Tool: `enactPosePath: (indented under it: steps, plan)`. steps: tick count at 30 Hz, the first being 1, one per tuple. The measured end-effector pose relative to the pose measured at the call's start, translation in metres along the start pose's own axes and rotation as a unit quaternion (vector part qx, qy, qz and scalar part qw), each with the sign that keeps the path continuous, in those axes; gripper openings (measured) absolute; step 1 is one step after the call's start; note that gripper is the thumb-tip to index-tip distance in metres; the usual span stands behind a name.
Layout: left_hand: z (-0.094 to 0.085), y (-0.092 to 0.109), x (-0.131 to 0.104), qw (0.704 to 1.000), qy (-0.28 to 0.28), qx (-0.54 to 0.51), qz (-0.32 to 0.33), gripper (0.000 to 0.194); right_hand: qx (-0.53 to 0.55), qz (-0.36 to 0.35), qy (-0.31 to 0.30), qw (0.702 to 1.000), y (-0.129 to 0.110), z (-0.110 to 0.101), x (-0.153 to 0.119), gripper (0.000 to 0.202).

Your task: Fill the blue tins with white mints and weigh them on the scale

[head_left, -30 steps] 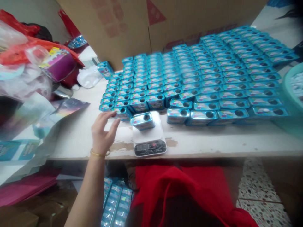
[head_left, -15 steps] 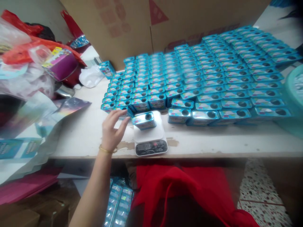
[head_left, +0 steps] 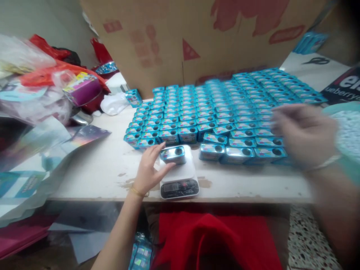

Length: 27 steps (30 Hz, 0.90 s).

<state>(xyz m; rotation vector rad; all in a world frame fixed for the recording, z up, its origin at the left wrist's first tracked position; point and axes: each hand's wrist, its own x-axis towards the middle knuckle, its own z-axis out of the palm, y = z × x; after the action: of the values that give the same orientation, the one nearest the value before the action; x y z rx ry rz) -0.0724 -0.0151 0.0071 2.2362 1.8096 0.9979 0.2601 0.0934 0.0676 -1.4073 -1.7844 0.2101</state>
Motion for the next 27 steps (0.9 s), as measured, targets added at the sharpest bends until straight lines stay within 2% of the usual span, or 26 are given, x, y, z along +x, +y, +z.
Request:
enactPosePath:
  steps: [1,2,4,5,7,9,12,15,17,19,21,23,27]
  plan:
    - [0.000,0.000,-0.002,1.000,0.008,-0.002,-0.002,0.056,0.090,-0.006,-0.040,0.995,-0.018,0.015,-0.005,0.016]
    - [-0.001,0.001,-0.005,1.000,0.014,-0.003,-0.003,0.055,0.151,-0.063,-0.060,0.985,-0.037,0.033,-0.011,0.010]
    - [-0.002,0.001,-0.011,1.000,0.022,-0.003,-0.007,0.053,0.208,-0.167,-0.101,0.958,-0.071,0.070,-0.022,0.012]
    - [-0.002,0.002,-0.014,1.000,0.025,-0.002,-0.009,0.053,0.227,-0.197,-0.121,0.946,-0.084,0.088,-0.027,0.015]
    - [-0.003,0.002,-0.019,1.000,0.029,0.001,-0.012,0.053,0.229,-0.226,-0.163,0.933,-0.100,0.117,-0.033,0.020]
    - [-0.003,0.001,-0.021,0.999,0.033,0.002,-0.011,0.053,0.215,-0.230,-0.194,0.929,-0.104,0.135,-0.034,0.022]
    - [0.002,0.001,-0.017,0.999,0.037,0.003,0.002,0.054,0.226,-0.228,-0.181,0.930,-0.100,0.138,-0.033,0.021]
    - [0.012,0.001,-0.004,0.999,0.022,0.025,0.012,0.062,0.257,-0.212,-0.121,0.935,-0.094,0.123,-0.035,0.018]
    - [0.017,0.002,0.005,0.998,-0.026,0.046,0.019,0.056,0.254,-0.179,-0.098,0.945,-0.085,0.111,-0.045,0.018]
    - [0.013,-0.001,0.010,0.995,-0.084,0.046,0.032,0.043,0.241,-0.139,-0.103,0.955,-0.070,0.105,-0.061,0.017]
    - [-0.003,-0.008,0.010,0.993,-0.108,0.025,0.035,0.035,0.232,-0.110,-0.122,0.959,-0.049,0.104,-0.084,0.017]
    - [-0.030,-0.019,0.004,0.996,-0.091,0.007,0.013,0.036,0.218,-0.081,-0.140,0.962,-0.025,0.107,-0.108,0.017]
    - [-0.091,-0.059,-0.012,0.994,-0.056,0.031,-0.086,0.038,0.170,-0.054,-0.162,0.971,0.011,0.115,-0.152,0.023]
